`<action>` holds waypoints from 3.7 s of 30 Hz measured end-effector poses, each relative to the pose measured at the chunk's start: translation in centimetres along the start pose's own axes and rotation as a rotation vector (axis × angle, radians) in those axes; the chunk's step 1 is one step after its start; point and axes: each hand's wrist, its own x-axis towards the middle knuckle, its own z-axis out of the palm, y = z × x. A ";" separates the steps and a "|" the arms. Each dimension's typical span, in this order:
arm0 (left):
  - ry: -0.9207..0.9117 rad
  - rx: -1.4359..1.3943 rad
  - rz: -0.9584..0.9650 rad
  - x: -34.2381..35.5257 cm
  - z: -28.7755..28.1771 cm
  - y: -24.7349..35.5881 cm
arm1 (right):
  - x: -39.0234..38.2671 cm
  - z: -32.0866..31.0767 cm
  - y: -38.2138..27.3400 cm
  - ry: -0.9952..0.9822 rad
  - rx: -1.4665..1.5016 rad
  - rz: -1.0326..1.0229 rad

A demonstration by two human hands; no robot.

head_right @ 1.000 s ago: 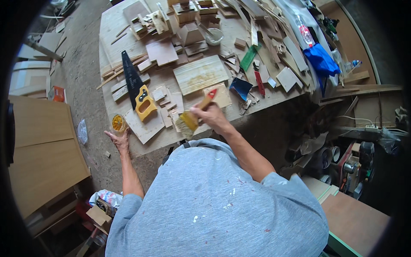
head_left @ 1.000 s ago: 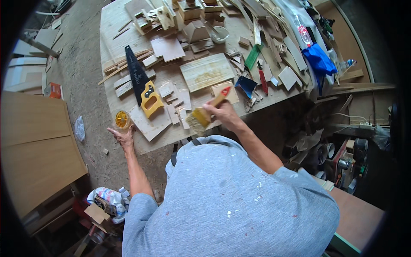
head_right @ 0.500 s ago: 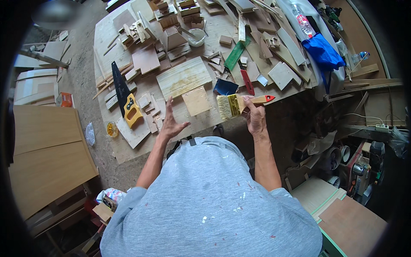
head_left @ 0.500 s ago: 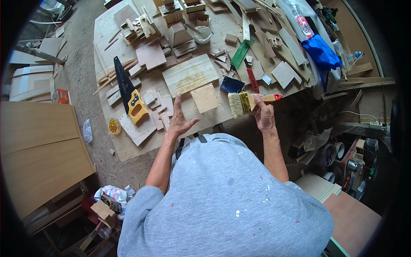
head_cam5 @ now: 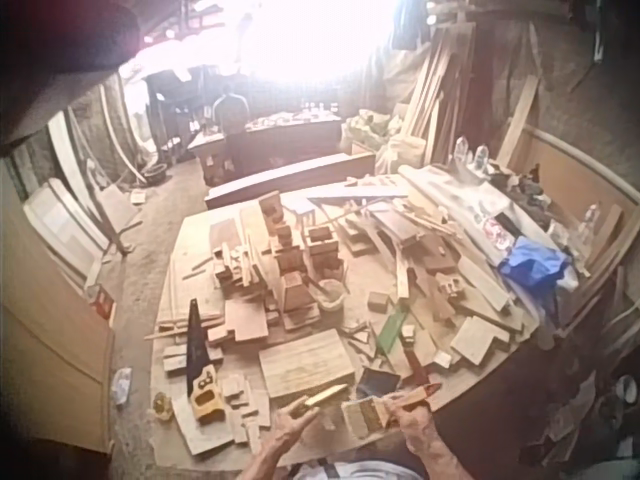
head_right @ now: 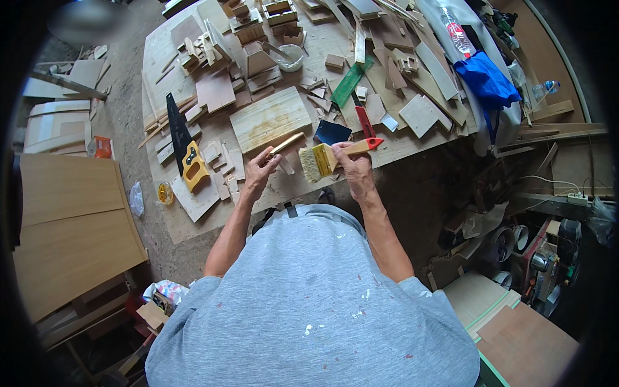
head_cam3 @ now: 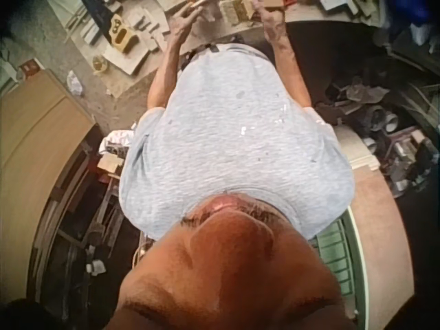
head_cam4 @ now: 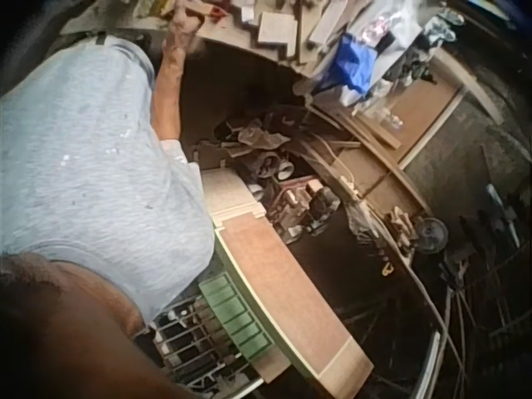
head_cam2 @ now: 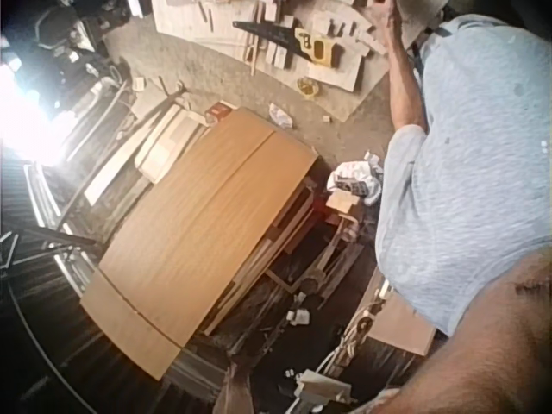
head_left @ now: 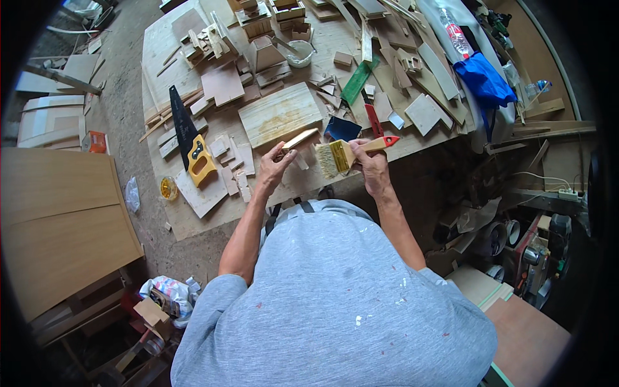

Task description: Sand a small wooden box and apply wood finish using a brush.

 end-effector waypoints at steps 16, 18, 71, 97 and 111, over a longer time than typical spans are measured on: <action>-0.104 0.128 0.037 -0.2 -0.6 2.6 | 2.6 6.0 -0.5 -0.498 -0.783 -0.833; -0.182 0.122 0.028 0.4 -1.3 1.4 | 2.7 5.8 -0.1 -0.499 -0.785 -0.824; -0.117 0.203 -0.056 -0.2 -0.9 3.9 | 3.5 1.1 -2.1 -0.315 -0.789 -0.762; -0.116 0.260 -0.038 1.3 -1.8 -0.1 | 3.8 0.4 -1.0 -0.240 -0.850 -0.747; -0.310 -0.057 -0.178 0.4 -3.8 0.9 | 3.8 -0.3 2.0 -0.224 -0.672 -0.069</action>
